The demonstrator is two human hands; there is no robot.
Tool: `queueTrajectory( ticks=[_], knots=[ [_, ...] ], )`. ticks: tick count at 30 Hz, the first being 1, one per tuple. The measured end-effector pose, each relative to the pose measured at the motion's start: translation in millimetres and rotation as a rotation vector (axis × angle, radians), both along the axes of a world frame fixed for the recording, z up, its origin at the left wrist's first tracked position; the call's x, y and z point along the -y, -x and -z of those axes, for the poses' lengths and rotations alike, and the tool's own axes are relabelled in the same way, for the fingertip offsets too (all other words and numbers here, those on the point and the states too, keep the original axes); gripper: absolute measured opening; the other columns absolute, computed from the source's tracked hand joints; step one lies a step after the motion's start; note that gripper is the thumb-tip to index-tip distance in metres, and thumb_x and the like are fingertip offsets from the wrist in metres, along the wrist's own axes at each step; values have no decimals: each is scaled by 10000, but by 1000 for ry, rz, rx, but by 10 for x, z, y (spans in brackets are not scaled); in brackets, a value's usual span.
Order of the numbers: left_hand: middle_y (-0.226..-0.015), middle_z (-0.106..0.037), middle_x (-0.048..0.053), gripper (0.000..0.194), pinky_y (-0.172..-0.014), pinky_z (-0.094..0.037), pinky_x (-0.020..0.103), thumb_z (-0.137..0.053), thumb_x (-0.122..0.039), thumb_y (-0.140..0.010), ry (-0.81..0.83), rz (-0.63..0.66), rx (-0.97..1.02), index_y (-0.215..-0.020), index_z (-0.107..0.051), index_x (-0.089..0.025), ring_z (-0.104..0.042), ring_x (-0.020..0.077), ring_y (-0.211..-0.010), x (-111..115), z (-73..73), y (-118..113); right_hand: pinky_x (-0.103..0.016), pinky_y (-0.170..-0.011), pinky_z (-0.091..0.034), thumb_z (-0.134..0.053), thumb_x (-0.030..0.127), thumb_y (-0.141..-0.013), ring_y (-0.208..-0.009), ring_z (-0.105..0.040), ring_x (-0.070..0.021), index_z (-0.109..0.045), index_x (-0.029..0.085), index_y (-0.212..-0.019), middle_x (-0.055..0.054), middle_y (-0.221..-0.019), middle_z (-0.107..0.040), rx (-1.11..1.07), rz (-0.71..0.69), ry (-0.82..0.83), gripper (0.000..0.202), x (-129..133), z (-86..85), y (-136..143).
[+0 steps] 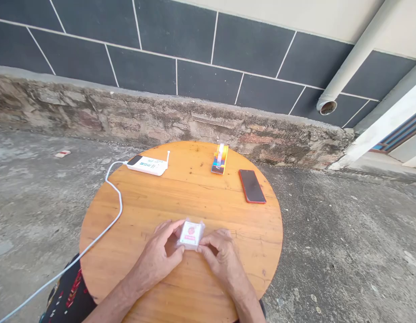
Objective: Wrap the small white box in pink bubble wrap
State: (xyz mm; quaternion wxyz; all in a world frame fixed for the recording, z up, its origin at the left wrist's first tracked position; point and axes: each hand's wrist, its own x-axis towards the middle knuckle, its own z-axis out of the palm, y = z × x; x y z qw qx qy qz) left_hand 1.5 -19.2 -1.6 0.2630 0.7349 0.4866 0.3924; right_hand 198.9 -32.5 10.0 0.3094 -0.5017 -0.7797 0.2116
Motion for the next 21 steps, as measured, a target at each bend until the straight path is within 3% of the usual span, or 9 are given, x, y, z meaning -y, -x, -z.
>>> queueTrajectory(
  ticks=[6,12,15,18,21],
  knots=[
    [-845,-579,26,494,-816,-458,388,-515,-68,-658,9,-29,-11,-1132,-538,-204,-547,223,-861,-8,0,-33,-350,-728,-425,-505,267,-896,-738,-562,-197,-628,230,-805,-29,-738,-631,45,98,-87,157,84,85,67],
    [-892,-576,34,619,-894,-440,411,-514,-86,-648,-20,10,64,-1255,-444,-182,-556,221,-902,42,37,30,-351,-777,-476,-527,281,-849,-844,-595,-215,-567,212,-919,-54,-870,-633,-93,171,25,106,218,93,4],
    [-854,-586,22,649,-923,-427,429,-494,-84,-647,-27,8,96,-1284,-407,-170,-571,214,-881,54,50,71,-401,-887,-467,-583,286,-801,-996,-587,-247,-515,203,-1125,-90,-1055,-620,-65,165,59,341,212,76,-63],
    [-801,-593,7,636,-919,-424,441,-476,-70,-639,-24,-12,98,-1264,-422,-172,-575,211,-848,50,55,72,-496,-1039,-349,-638,302,-762,-1256,-430,-291,-317,220,-1387,-125,-1365,-457,44,92,85,708,134,15,-111],
    [-785,-599,8,594,-910,-425,444,-472,-65,-649,-23,-34,82,-1232,-461,-177,-571,217,-845,36,58,51,-530,-1083,-275,-663,335,-748,-1349,-307,-300,-202,248,-1458,-113,-1469,-336,96,47,113,850,17,-14,-115]
  ],
)
